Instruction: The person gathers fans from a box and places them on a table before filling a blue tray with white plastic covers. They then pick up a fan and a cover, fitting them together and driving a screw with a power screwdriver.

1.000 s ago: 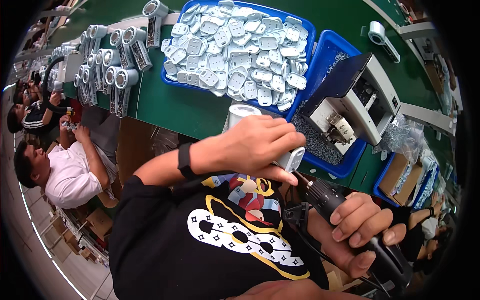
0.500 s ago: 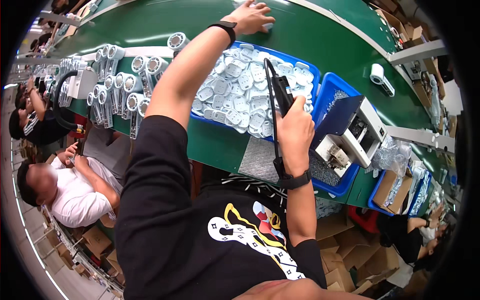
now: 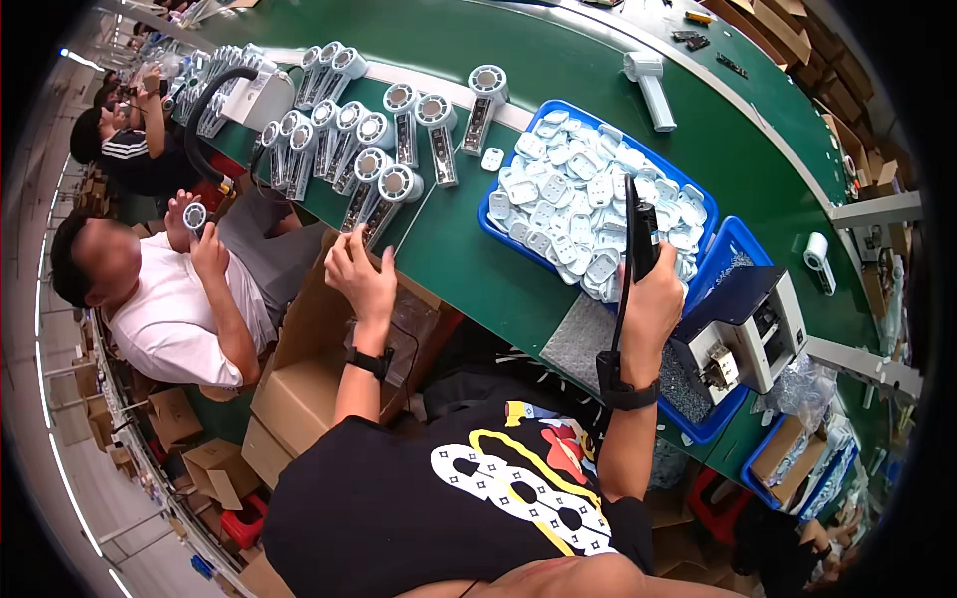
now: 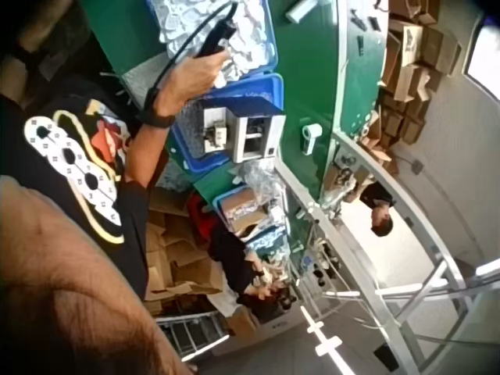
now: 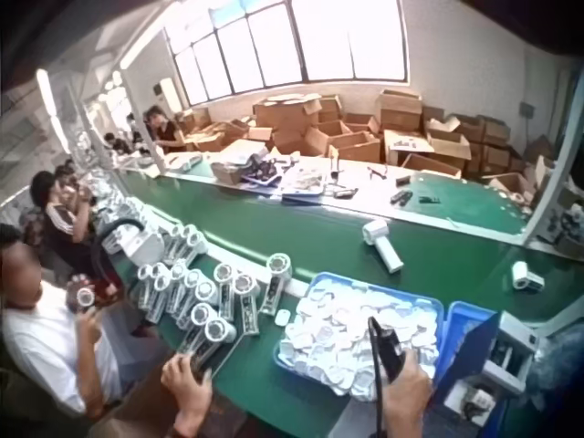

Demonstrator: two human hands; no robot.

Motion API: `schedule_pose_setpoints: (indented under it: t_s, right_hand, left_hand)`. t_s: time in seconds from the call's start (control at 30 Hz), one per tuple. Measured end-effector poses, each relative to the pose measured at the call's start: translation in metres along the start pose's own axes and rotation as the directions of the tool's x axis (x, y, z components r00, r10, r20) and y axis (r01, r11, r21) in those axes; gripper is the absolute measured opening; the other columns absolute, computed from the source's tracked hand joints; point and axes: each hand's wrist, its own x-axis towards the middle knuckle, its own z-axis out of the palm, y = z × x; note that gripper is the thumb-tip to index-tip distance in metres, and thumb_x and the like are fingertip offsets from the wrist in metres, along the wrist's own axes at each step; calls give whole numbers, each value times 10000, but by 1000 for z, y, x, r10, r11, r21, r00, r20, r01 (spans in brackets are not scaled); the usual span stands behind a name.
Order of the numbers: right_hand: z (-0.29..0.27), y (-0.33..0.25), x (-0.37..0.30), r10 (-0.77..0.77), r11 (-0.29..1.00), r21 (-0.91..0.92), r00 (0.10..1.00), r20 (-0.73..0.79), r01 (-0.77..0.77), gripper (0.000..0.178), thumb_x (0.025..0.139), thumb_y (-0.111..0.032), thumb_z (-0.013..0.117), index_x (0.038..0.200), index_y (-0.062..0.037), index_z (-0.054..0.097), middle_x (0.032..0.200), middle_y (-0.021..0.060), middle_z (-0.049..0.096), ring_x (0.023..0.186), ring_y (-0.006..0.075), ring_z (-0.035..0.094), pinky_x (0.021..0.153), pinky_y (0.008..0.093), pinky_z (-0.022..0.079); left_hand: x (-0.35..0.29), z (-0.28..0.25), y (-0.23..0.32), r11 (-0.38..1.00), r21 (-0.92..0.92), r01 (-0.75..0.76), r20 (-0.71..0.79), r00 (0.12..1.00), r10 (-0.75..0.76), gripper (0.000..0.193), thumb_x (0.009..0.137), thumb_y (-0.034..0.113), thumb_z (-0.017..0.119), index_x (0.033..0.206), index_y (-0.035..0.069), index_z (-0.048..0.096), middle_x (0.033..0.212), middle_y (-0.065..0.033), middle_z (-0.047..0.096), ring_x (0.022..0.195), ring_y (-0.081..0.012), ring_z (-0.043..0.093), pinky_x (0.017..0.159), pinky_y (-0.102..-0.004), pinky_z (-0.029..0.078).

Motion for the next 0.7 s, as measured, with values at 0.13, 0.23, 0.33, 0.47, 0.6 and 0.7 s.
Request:
schedule_pose_setpoints:
  t_s: [0.13,0.23,0.33,0.47,0.6,0.7]
  right_hand:
    - [-8,7,-5,-32,991,128,998,-61,39,418,828,-95,734,1205,-47,559,805,212,684,755,348,699,650,423,529]
    - [-21,14,-18,47,937,348,998,-34,-32,397,834,-87,724,1193,-37,562,756,161,664,672,260,672,603,360,513]
    - [-53,24,-40,169,756,635,984,47,-160,382,843,-85,714,1186,-23,558,716,100,633,601,161,615,565,292,482]
    - [-70,32,-76,230,501,834,965,126,-229,391,864,-53,686,1212,-5,513,708,37,602,571,91,558,548,227,436]
    - [-72,47,-102,273,421,883,957,96,-208,474,846,30,664,1263,1,442,721,33,599,572,89,556,552,224,434]
    - [-56,69,-108,187,646,755,982,-14,-112,515,831,72,656,1273,-12,406,738,39,594,585,105,568,571,227,453]
  left_hand:
    - [11,18,-48,962,-186,-200,-11,979,201,562,704,161,796,1227,104,598,1088,-100,604,1019,-333,581,953,-460,416]
    - [15,-4,-29,880,-371,-297,1,947,320,578,666,134,802,1209,93,608,1070,-103,590,979,-337,595,899,-446,456]
    - [14,-50,20,748,-523,-408,-79,897,434,603,665,124,822,1213,68,576,1032,-106,577,927,-319,609,832,-418,495]
    - [-25,-43,130,13,-998,60,61,966,252,702,751,259,869,1243,17,430,941,-111,552,859,-235,594,747,-354,502]
    - [-76,-40,200,-131,-854,503,303,688,660,747,861,560,719,1220,5,371,965,-140,538,802,-185,553,708,-315,455]
    - [-91,-21,257,-258,-886,386,72,664,745,624,946,523,597,1214,-3,395,929,-146,570,724,-232,565,678,-343,459]
